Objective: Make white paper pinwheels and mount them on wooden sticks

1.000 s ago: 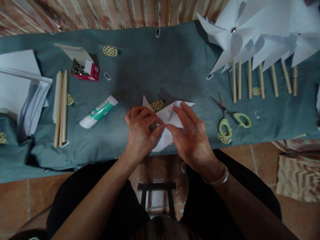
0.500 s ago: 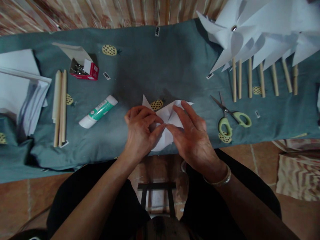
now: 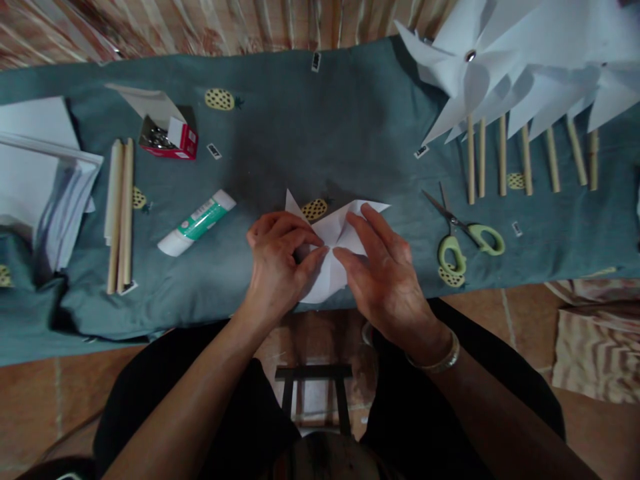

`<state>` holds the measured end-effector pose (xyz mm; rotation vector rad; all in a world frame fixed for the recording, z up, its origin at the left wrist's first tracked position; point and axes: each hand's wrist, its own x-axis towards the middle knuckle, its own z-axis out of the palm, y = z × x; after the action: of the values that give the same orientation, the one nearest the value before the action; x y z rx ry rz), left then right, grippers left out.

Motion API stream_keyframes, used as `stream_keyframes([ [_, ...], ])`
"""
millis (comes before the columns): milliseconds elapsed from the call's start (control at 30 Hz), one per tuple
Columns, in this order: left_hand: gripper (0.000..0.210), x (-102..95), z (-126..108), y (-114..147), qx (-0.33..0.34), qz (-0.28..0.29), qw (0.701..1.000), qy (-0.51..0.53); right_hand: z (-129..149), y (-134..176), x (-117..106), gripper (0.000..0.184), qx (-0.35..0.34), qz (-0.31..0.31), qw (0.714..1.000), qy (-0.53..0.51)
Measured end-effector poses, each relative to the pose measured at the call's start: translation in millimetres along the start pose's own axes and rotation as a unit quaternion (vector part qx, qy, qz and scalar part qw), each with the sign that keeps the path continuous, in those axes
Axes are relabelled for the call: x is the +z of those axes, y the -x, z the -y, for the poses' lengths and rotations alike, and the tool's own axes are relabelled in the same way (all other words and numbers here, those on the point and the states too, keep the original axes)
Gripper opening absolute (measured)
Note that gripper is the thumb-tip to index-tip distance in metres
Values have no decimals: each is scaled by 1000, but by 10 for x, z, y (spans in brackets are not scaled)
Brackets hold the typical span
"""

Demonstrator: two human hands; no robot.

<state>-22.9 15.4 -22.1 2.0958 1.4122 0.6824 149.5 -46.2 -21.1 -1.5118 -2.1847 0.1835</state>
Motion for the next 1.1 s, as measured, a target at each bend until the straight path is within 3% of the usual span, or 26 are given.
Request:
stream_keyframes([
  [300,12,6,0,-6,4,1,1000,-8,32,-24,-54,40,25,40,999,-28],
  [667,8,-11,-23,-13,-3,8,1000,-12,37,-18,-39,37,36,45,998,-21],
  [900,5,-34,24,9,13,-17,1000,-10,66,-22,-55,36,33,37,999,-16],
  [1100,21,-52,65,34,15,-38,999,-19,69,-36,-26,32,17,28,999,6],
])
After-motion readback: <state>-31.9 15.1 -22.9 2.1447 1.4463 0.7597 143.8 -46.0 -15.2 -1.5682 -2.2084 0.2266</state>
